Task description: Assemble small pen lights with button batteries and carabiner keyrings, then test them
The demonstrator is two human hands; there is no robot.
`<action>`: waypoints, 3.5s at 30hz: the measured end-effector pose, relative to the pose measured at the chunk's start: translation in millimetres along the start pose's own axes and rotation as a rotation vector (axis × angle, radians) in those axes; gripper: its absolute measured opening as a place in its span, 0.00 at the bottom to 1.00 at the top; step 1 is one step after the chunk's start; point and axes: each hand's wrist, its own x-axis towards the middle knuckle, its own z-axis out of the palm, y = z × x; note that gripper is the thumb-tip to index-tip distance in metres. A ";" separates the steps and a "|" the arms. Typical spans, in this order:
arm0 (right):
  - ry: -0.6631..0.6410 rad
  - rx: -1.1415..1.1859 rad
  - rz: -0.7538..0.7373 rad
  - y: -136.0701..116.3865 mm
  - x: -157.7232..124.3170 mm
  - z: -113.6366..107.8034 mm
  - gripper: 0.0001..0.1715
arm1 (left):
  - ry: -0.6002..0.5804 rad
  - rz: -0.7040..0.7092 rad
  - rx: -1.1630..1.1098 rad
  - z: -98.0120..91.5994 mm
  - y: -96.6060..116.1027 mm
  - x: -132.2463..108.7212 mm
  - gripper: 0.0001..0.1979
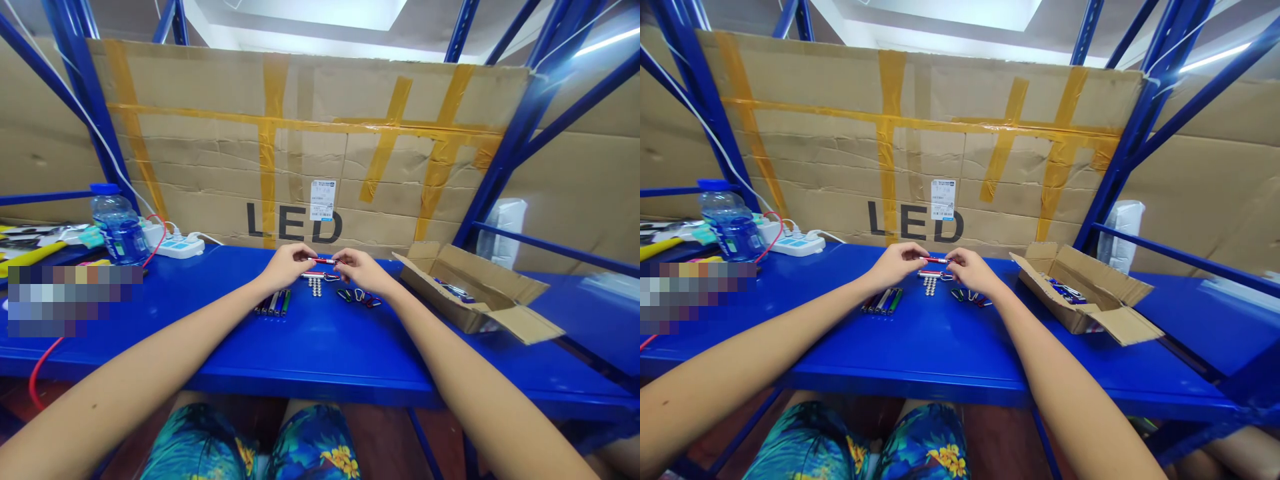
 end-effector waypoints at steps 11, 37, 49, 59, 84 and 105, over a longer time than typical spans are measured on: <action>0.173 -0.356 -0.116 21.3 18.3 5.0 0.04 | 0.034 0.016 0.183 -5.5 -16.4 14.2 0.06; 0.095 -0.600 0.012 36.2 31.8 10.2 0.11 | -0.111 -0.065 0.417 -4.4 -53.6 40.7 0.06; 0.040 -0.631 0.030 38.0 34.0 10.9 0.10 | -0.174 -0.114 0.415 -1.8 -50.5 39.2 0.05; 0.004 -0.613 0.071 28.6 30.1 11.2 0.10 | -0.216 -0.131 0.430 -3.6 -52.4 40.5 0.07; -0.008 -0.582 0.061 28.0 28.6 8.9 0.14 | -0.307 -0.116 0.393 -5.8 -54.3 40.4 0.11; -0.046 -0.525 -0.022 37.8 31.0 12.0 0.27 | -0.271 -0.086 0.419 -9.7 -46.5 40.4 0.13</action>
